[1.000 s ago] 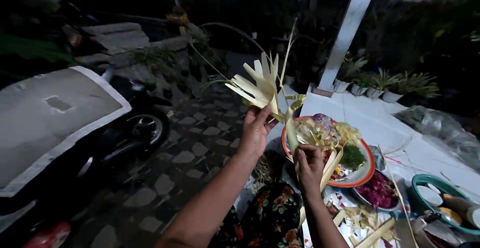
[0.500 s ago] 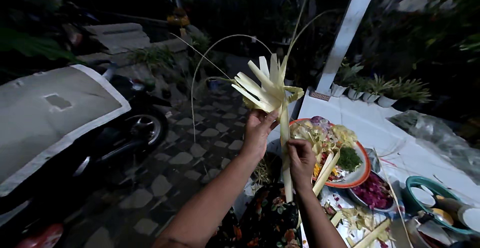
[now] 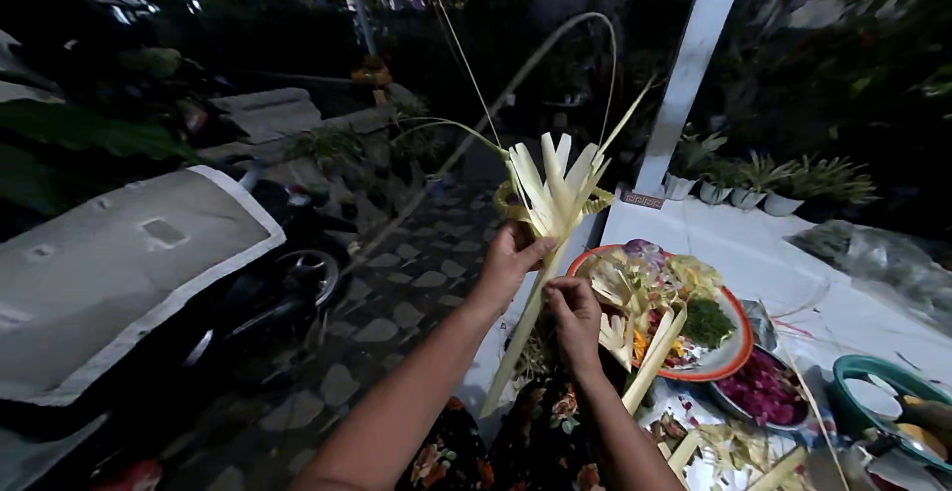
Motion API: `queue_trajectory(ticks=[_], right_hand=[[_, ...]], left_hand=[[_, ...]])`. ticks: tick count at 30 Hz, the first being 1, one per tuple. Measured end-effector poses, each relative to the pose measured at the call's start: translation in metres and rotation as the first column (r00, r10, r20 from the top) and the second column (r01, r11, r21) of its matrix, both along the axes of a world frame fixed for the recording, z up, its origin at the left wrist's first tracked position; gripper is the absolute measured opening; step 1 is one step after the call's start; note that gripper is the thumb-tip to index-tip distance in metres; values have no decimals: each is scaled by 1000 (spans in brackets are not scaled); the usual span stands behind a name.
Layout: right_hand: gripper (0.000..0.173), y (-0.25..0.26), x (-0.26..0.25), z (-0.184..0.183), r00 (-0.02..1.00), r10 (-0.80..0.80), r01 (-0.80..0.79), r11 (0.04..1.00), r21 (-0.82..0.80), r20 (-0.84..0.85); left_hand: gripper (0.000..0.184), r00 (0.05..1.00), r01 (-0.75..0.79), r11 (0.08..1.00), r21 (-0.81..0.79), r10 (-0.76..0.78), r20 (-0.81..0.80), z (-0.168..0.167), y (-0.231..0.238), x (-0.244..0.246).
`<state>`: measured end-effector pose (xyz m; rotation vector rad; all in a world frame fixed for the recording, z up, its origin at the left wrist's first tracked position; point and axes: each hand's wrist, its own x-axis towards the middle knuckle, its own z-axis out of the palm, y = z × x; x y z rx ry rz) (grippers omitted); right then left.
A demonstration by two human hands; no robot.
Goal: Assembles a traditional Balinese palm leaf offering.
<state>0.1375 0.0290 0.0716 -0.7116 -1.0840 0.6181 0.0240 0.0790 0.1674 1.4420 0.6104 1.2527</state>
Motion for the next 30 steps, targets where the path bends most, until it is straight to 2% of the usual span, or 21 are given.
queue_trajectory(ticks=[3,6,10,13,17,20,24,30], right_hand=[[12,-13,-2,-12,999,31,-29,998,-56,41],[16,-24,10,-29,974,-45,52,998,-23,221],[16,-44,44,-34,792,-368,366,925,104,488],[19,-58,65,-32,652,-437,434,885,168,619],[27,-68,75,-33,520,-400,403,894,196,755],[31,-70,76,-35,433,-312,389,911,137,845],[24,-70,79,-41,383,-149,410,912,-23,912],[11,-69,78,-67,378,-90,427,900,-87,921]], left_hand=[[40,998,-3,999,-43,1,-56,-12,-6,-6],[40,992,12,997,-81,-22,-127,-28,-12,-13],[37,963,28,987,-156,-68,-261,-51,-21,-17],[37,940,37,972,-232,-113,-323,-71,-26,-13],[37,909,93,956,-277,-195,-368,-94,-29,-2],[36,877,118,941,-318,-249,-411,-101,-33,8],[33,813,165,929,-332,-319,-487,-111,-30,14],[32,670,294,881,-370,-466,-578,-127,-10,14]])
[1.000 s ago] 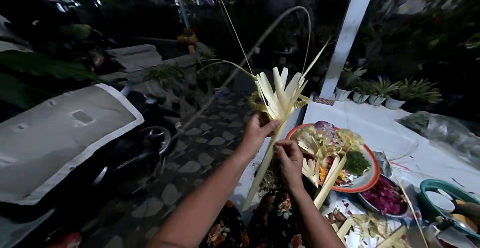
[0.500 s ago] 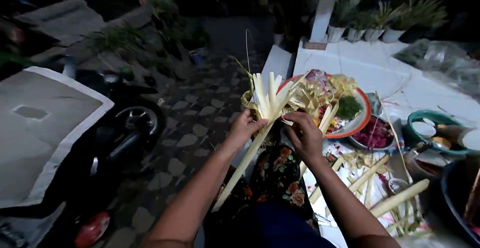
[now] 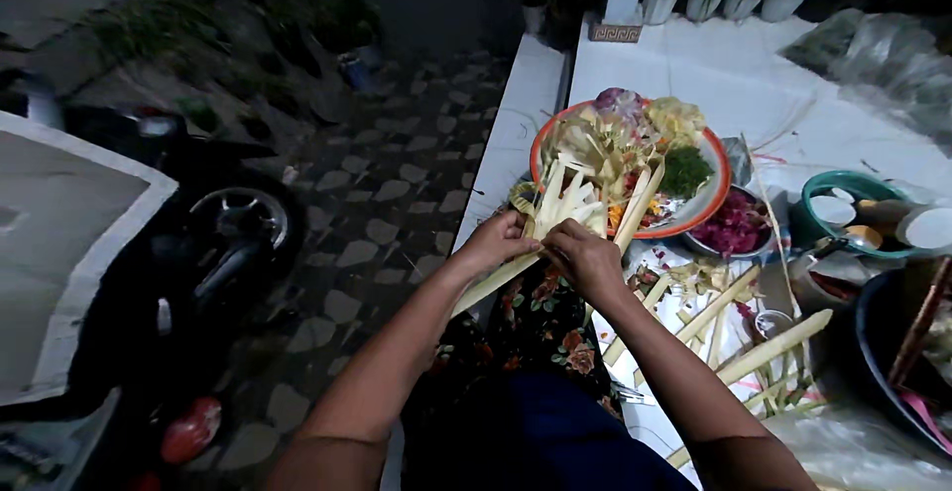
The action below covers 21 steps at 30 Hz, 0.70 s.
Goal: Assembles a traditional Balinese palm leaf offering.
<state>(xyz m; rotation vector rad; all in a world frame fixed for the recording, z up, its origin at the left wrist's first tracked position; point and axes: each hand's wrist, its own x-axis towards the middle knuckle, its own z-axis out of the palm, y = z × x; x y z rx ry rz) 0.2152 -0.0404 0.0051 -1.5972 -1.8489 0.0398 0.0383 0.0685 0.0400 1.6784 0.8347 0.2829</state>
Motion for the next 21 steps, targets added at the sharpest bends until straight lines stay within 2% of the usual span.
queue_trajectory(ticks=[2,4,6,7,8,9,11,12,14,16,18,21], right_hand=[[11,3,-1,-12,999,-28,28,999,-29,-16],[13,6,-2,-23,995,-83,78,994,-83,-62],[15,9,0,-34,979,-156,139,981,-134,-131],[15,10,1,-38,968,-189,164,974,-155,-164],[15,11,1,-40,956,-216,185,969,-166,-198],[15,12,2,-41,945,-236,200,965,-170,-227],[15,13,0,-42,929,-251,217,965,-147,-271],[14,14,-3,-43,925,-249,220,967,-131,-287],[15,15,-11,-40,922,-228,199,972,-122,-314],[17,15,-20,-39,917,-199,161,978,-134,-346],[19,14,-30,-38,905,-184,130,978,-163,-384],[22,14,-36,-38,880,-151,38,967,-250,-451]], left_hand=[[32,998,38,999,38,-35,-60,-6,7,0],[35,992,-8,969,249,40,-123,-10,5,0],[34,982,-112,827,551,176,-64,-14,-11,-5],[26,974,-183,751,635,227,13,-17,-24,-8],[23,963,-249,718,650,257,84,-24,-39,-11],[24,953,-295,758,581,277,123,-33,-55,-13],[27,930,-357,906,228,321,181,-58,-77,-12],[30,897,-397,917,38,379,228,-71,-81,-9],[48,794,-463,860,-214,510,331,-85,-80,1],[63,687,-473,804,-361,593,420,-80,-72,14],[61,608,-438,787,-434,615,502,-69,-63,22],[58,523,-409,786,-464,618,587,-64,-57,26]])
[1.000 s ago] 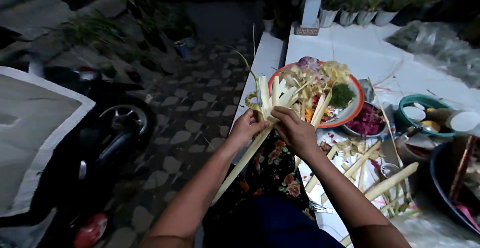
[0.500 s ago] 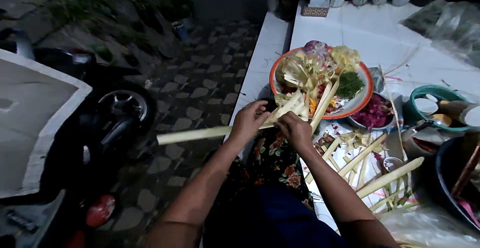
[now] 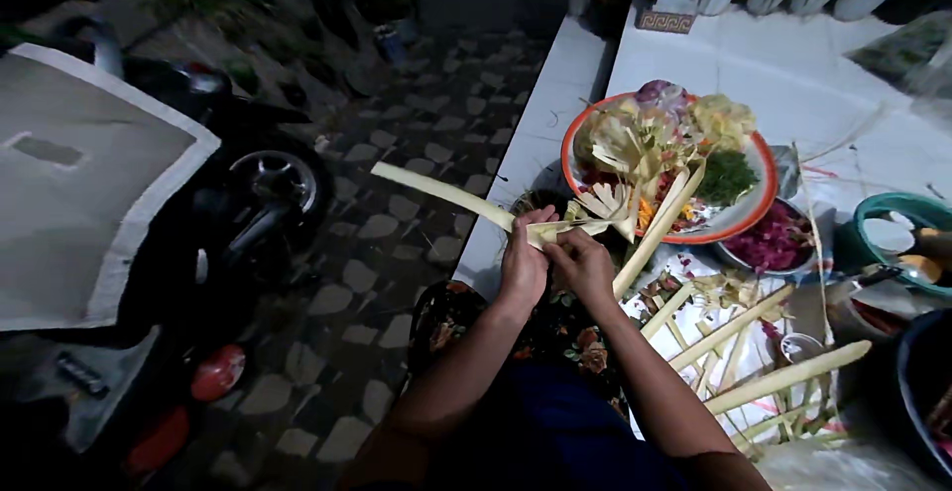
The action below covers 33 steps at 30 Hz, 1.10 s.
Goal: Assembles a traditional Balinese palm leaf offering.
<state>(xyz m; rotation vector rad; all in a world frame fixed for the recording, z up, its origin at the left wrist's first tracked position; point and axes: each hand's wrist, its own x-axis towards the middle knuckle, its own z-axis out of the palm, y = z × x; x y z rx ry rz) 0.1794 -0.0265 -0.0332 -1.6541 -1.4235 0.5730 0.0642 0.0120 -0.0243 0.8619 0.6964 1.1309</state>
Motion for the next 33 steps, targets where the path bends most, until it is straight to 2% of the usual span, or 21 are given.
queue_trajectory(ticks=[4,9,16,22,25,27,30,31,33], right_hand=[[25,-1,5,4,985,128,-141,983,-114,-114],[22,-3,9,11,975,179,-199,967,-160,-132],[24,-6,2,16,979,193,-200,972,-123,-68],[20,-16,-1,1,983,184,-185,979,-87,-16],[22,-31,0,2,974,226,-227,969,-97,-18],[24,-49,12,0,971,239,-238,971,-22,2],[23,-94,68,-15,996,88,-87,995,57,-19],[23,-116,95,-26,1000,5,-5,1000,-5,-22],[23,-169,143,-55,985,-157,170,948,-271,67]], left_hand=[[55,998,-62,998,-1,62,-3,3,-2,3],[42,995,-95,995,35,95,6,1,-4,8],[43,997,-77,997,0,77,-27,4,-1,3],[42,999,22,998,61,-19,-50,-20,-4,-5],[39,999,32,999,-23,-33,-42,-27,-9,-10],[38,999,28,996,-82,-31,-35,-28,-10,-16],[37,1000,-5,992,-128,4,-4,-22,-2,-34],[37,1000,-14,992,-126,14,2,-19,4,-42],[36,999,-32,994,-107,35,29,-13,16,-58]])
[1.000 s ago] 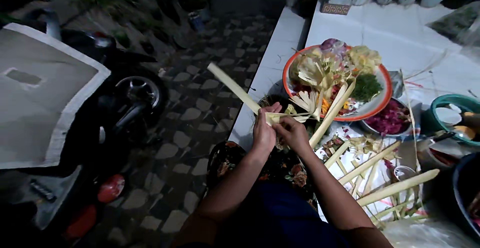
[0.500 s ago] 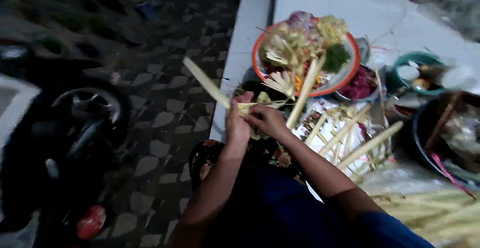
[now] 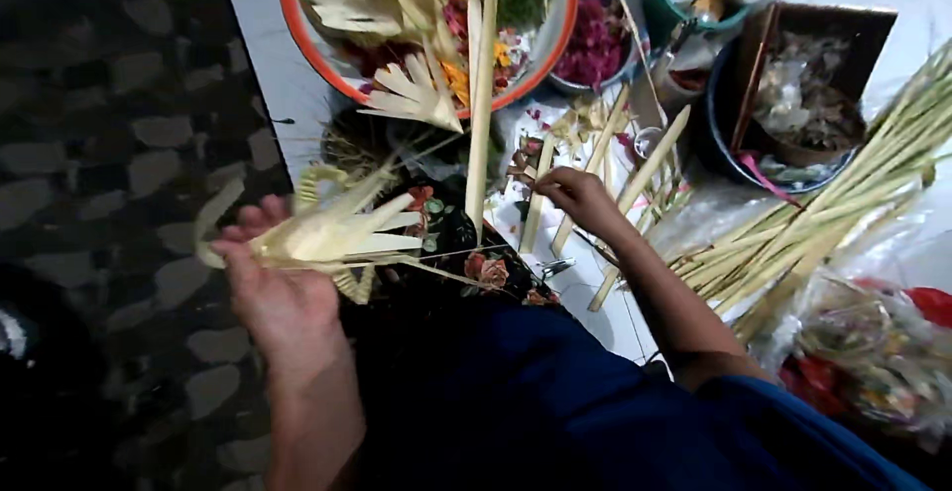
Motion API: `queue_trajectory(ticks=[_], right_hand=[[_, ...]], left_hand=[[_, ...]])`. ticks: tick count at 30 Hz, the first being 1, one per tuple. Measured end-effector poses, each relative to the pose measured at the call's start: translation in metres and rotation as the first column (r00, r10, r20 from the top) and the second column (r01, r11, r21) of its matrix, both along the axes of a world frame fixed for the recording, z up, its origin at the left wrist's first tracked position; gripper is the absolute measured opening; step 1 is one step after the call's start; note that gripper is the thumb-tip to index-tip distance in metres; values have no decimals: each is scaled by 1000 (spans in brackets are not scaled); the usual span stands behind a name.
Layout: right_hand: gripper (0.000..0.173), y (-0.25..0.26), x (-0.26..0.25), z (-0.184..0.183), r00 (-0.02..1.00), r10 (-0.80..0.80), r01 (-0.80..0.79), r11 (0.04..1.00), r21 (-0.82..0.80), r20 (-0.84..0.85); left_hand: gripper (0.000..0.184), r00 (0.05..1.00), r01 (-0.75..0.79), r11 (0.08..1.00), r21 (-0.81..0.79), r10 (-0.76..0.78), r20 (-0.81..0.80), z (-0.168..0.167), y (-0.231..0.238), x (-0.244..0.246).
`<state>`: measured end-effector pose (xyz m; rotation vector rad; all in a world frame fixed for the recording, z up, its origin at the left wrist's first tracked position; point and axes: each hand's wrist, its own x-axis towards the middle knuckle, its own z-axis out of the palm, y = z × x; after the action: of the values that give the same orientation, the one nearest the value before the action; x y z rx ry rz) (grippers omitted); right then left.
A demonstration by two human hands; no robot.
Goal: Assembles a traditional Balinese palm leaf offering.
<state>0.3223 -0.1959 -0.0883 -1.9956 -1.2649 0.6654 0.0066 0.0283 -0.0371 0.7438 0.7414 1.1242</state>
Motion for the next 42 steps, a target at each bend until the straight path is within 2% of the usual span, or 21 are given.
queue_trajectory(ticks=[1,3,5,7,10,13,15,17,19,20,22,24,26,28,32,37,42], right_hand=[[25,-28,15,-19,997,-55,64,983,-173,51],[25,-78,20,-56,990,-84,127,880,-458,114],[24,-109,-4,-86,988,-80,141,827,-545,133],[32,-123,-35,-112,984,-5,94,866,-491,178],[32,-116,-70,-148,938,121,2,935,-354,324],[27,-100,-69,-155,915,146,-43,963,-268,376],[32,-100,-60,-149,957,63,0,977,-214,285],[38,-100,-50,-137,988,-145,152,973,-175,53],[41,-94,-35,-120,934,-322,303,943,-135,-156],[43,-87,-27,-106,908,-351,338,936,-97,-228],[48,-63,-14,-69,900,-305,325,946,12,-312],[53,-30,-11,-25,921,-166,225,965,134,-352],[54,7,-23,22,945,13,68,969,237,-326],[52,42,-47,58,955,198,-124,943,310,-221],[48,93,-102,95,902,430,-424,868,258,37],[43,122,-137,103,855,488,-517,832,204,176],[42,128,-143,104,832,517,-550,815,180,201]], left_hand=[[37,999,-25,1000,-7,25,29,2,7,-7],[41,991,-103,994,-23,104,79,6,17,-15],[44,987,-128,992,-4,128,100,8,23,-18],[43,986,-153,988,-14,154,64,25,16,1],[41,980,-187,982,8,188,-67,42,5,25],[40,976,-210,978,11,210,-63,45,5,32],[41,972,-227,974,-6,226,-70,48,8,30],[41,968,-241,970,-2,240,-72,50,10,26],[43,966,-248,969,15,248,-70,50,9,21],[42,967,-245,969,26,246,-68,50,7,19],[44,965,-252,966,58,255,-60,49,4,19],[42,962,-267,960,83,271,-44,47,0,20],[41,962,-254,959,128,264,-65,47,-6,24],[42,968,-216,962,169,233,-90,47,-13,27],[45,972,-163,962,219,195,-132,44,-23,27],[48,969,-141,966,218,180,-168,44,-31,26],[52,963,-80,978,192,126,-239,40,-41,27]])
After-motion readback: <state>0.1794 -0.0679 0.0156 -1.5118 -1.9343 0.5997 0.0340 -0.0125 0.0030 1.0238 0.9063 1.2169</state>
